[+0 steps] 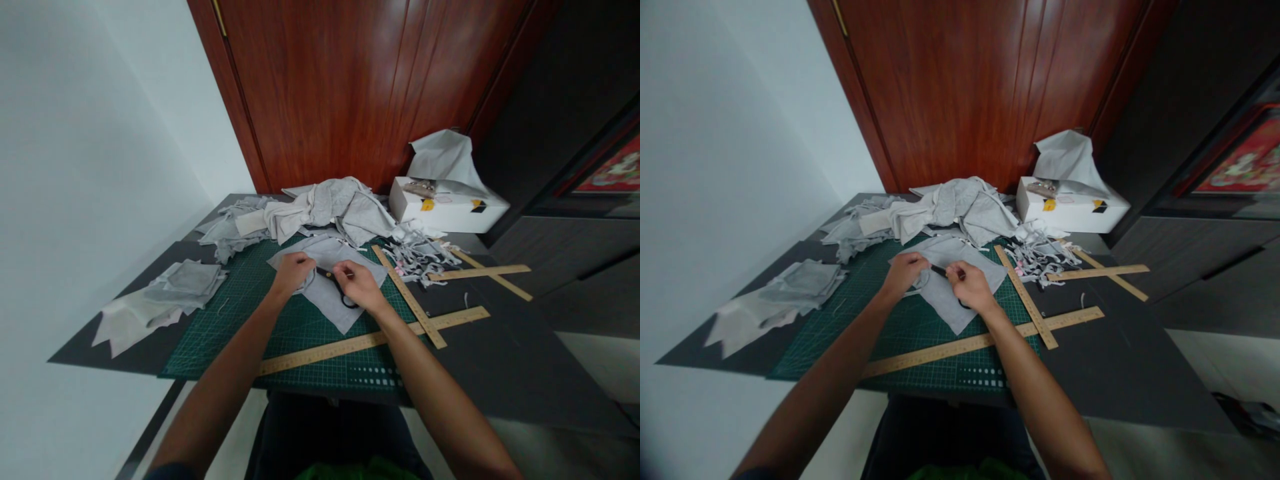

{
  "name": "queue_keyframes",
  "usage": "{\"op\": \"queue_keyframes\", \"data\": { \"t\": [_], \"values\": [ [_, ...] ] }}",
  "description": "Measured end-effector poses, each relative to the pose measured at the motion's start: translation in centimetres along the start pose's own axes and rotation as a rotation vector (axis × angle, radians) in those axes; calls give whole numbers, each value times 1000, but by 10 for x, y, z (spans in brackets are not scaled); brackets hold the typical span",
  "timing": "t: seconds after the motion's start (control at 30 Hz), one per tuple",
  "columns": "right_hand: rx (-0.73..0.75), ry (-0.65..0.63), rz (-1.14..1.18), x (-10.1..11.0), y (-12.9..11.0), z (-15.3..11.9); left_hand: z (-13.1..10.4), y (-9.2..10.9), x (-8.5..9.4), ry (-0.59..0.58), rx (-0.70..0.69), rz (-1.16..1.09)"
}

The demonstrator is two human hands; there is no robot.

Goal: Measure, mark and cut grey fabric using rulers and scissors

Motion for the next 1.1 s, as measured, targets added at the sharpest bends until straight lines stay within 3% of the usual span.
{"op": "queue_keyframes", "data": {
  "t": [0.13,0.27,0.4,0.53,0.7,0.97,1.1],
  "values": [
    [5,-40,312,-17,2,10,0,-12,-25,-32,106,-308],
    [-20,-19,387,-27,18,18,-4,-28,-47,-83,229,-672],
    [-52,10,409,-30,30,18,-8,-37,-61,-150,293,-835],
    [-47,24,423,-25,27,15,-14,-36,-67,-226,272,-837],
    [-122,10,549,-21,31,7,-18,-30,-68,-320,159,-683],
    [-186,1,722,-22,38,-5,-7,-31,-44,-45,-22,-517],
    [-202,-3,876,-27,34,-4,-11,-20,-51,-66,-152,-372]
  ]
}}
Point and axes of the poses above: each hand's wrist, its own z-axis towards the middle knuckle, its own x-axis out of the back of the hand, y = z × x, the point moved 10 cm from there along z, towards the middle knuckle, and after that the axes turned 5 degrees about -z, right-handed, at the moved point
